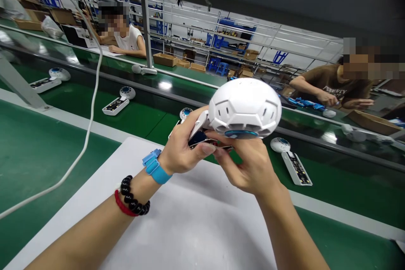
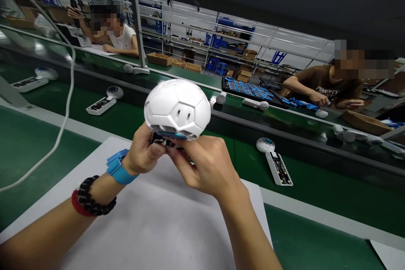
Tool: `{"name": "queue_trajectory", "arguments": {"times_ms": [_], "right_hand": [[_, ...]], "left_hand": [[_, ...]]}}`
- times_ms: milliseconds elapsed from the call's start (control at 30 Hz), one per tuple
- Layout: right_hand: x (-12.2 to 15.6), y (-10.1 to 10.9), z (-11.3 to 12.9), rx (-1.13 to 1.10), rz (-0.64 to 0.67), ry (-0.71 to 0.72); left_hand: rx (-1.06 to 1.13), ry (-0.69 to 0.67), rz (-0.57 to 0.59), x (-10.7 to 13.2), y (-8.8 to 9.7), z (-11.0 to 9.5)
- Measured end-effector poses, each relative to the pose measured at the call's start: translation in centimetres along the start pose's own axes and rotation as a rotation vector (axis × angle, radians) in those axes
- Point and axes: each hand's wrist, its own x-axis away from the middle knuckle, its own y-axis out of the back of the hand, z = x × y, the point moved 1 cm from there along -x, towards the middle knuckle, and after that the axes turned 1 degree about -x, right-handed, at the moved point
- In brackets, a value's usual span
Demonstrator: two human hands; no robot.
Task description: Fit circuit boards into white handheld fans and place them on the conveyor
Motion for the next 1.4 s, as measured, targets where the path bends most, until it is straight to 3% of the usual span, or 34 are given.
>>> {"name": "queue_trajectory", "arguments": {"times_ms": [133, 367, 500, 567, 667, 933, 1133, 1300, 1400], "right_hand": [[0.2, -0.5, 0.0, 0.038, -0.186, 0.001], [0.2, -0.6, 0.4, -0.089, -0.122, -0.086], [0.2, -1.0, 0.3, -0.249, -0.288, -0.197], [0.0, -1.3, 0.3, -0.354, -0.295, -0.293], [-0.3, -1.5, 0.3, -0.477, -0.157, -0.434], [-0.4, -2.0, -0.3, -0.626, -0.154, -0.618], [0.2, -1.8, -1.1, -0.419, -0.315, -0.493], [0.2, -0.4, -1.3, -0.179, -0.142, -0.223], [0.1, 0.5, -1.2, -0.136, -0.044, -0.234]], "left_hand": [[-0.001, -0.059, -0.081, 0.0, -0.3, -0.3], [0.008, -0.068, -0.12, 0.0, -0.7, -0.4], [-0.013, -0.119, -0.156, 0.0, -0.7, -0.5], [-0.025, -0.116, -0.182, 0.0, -0.8, -0.7], [-0.014, -0.042, -0.186, 0.2, -1.0, -0.8], [0.065, 0.204, -0.144, 0.3, -1.5, -0.4], [0.132, 0.255, -0.132, 0.0, -1.7, -0.6], [0.111, 0.271, -0.097, 0.3, -1.6, -0.4], [0.061, 0.266, -0.097, 0.7, -1.4, -0.2]]}}
